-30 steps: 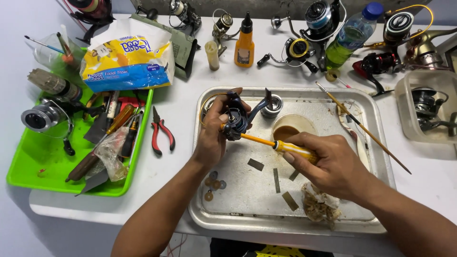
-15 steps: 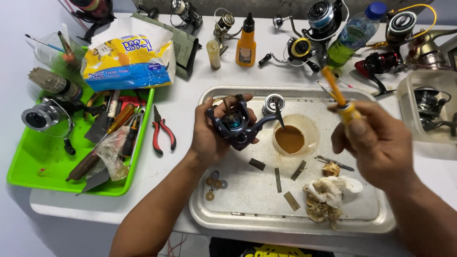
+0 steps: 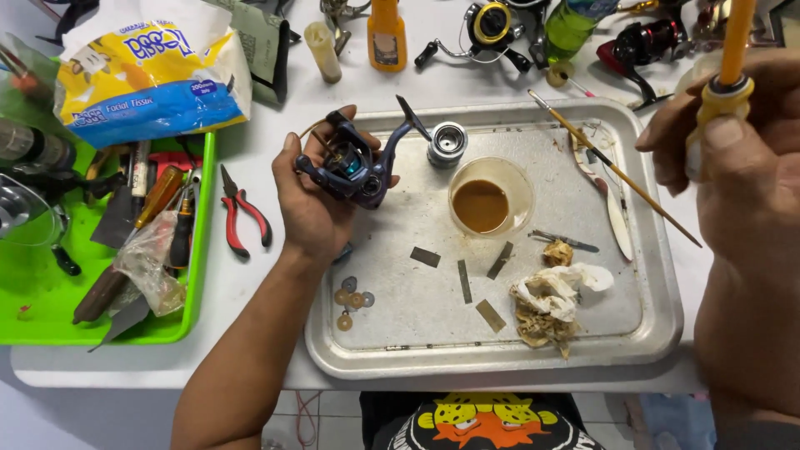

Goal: Unscrewing a component from a fishing reel handle using a screwdriver as part of a disassembly or repair process.

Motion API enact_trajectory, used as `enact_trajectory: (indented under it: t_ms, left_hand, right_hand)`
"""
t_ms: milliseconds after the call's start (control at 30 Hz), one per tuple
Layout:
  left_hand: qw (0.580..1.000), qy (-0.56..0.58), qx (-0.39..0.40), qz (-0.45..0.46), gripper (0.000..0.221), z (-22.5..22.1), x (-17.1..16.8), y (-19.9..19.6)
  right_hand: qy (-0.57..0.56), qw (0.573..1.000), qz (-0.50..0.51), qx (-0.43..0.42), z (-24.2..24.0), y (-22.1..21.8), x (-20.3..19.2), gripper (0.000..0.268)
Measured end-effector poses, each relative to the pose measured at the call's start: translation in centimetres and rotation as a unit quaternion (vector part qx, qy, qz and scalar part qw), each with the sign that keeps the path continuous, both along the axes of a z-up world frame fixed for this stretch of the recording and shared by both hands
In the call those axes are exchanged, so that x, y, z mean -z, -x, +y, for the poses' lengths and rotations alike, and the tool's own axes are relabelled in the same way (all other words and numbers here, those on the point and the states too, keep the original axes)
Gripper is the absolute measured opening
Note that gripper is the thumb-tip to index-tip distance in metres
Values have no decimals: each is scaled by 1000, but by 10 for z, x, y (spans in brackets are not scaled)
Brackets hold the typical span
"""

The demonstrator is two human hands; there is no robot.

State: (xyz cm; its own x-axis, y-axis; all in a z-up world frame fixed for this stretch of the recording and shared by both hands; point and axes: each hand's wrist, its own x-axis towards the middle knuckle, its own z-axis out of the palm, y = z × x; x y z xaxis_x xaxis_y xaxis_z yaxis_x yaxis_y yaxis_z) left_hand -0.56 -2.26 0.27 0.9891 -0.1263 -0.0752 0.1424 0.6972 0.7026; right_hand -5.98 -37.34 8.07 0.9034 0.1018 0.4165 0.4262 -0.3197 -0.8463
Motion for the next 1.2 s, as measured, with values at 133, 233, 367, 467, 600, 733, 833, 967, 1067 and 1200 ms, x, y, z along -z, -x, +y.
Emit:
enact_trajectory:
  t_ms: [133,233,367,467,600,733,833,967,1067,1200]
  left_hand:
    - [1000,-24,-7,-13,70,1,-6,-1]
    - [999,-27,-25,-4,73,3,-10,0]
    - [999,-33,-30,7,75,6,-14,1]
    - [999,-28,-26,6,76,6,-15,2]
    - [999,-30,-24,-2,75,3,-16,3]
    - [1000,-11,-16,-8,74,3,-17,3]
    - [1000,-18,-22,0,77,4,-20,4]
    - [999,-17,-27,0,78,6,-22,5]
    - [1000,-12,-24,-3,79,8,-23,5]
    - [1000,-9,-24,-8,79,9,-23,4]
  right_hand:
    - [71,996,-28,-42,5,4,-5,28]
    - [347,907,240,9,13,17,2,25]
    - [595,712,359,-105,21,37,32,88]
    - [652,636,388,-140,24,57,54,99]
    - [646,659,355,-150,7,78,82,43]
    - [607,725,317,-74,-34,81,65,46]
    - [548,802,236,33,-58,79,41,51]
    - [544,824,154,17,-29,61,45,45]
    - [585,766,267,-25,-3,51,57,61]
    - [618,689,375,-57,14,49,60,69]
